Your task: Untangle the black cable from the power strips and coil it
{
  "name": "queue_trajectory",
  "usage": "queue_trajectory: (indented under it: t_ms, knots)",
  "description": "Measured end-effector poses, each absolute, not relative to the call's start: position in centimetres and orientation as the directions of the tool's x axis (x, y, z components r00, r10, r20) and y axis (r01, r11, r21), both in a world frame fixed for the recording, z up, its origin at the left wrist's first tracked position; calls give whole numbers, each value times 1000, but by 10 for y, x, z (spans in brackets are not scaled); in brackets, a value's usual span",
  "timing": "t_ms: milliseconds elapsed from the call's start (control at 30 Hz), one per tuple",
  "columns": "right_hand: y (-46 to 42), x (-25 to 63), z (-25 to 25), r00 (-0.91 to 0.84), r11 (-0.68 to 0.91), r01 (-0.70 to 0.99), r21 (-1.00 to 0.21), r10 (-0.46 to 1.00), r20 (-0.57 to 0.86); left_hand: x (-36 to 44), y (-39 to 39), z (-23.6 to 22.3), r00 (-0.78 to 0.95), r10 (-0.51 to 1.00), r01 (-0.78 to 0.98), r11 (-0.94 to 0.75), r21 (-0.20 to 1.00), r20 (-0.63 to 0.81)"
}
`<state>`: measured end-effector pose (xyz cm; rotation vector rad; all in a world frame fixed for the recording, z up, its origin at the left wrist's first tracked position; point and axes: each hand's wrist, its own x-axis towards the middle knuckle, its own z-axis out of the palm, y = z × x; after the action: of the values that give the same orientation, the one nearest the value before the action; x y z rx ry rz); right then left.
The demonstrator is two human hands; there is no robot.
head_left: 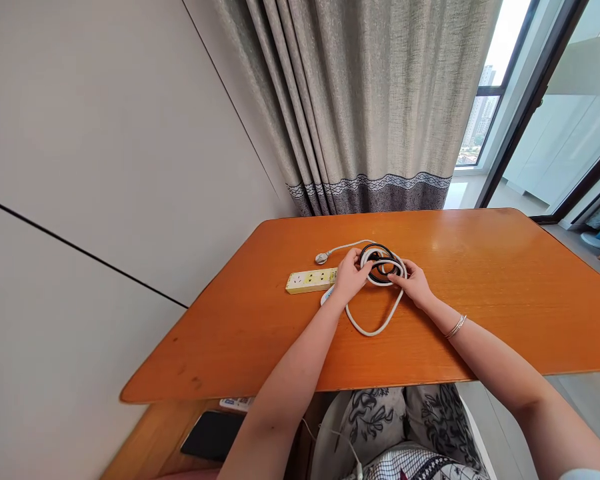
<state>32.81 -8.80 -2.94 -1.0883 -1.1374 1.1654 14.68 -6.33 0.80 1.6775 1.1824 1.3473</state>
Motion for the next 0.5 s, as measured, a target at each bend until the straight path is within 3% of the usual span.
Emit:
queue_trajectory:
  t_ms: [200, 400, 500]
  knots:
    - [-82, 336, -29, 89, 40, -149, -988, 996, 27, 154, -82, 20, 107, 886, 362, -456, 813, 450]
    - [-80, 338, -31, 46, 34, -147, -988, 999, 27, 160, -88, 19, 124, 886, 195, -463, 865, 447]
    - [-80, 339, -31, 107, 138, -61, -989, 986, 131, 163, -89, 17, 118, 893, 126, -447, 886, 434]
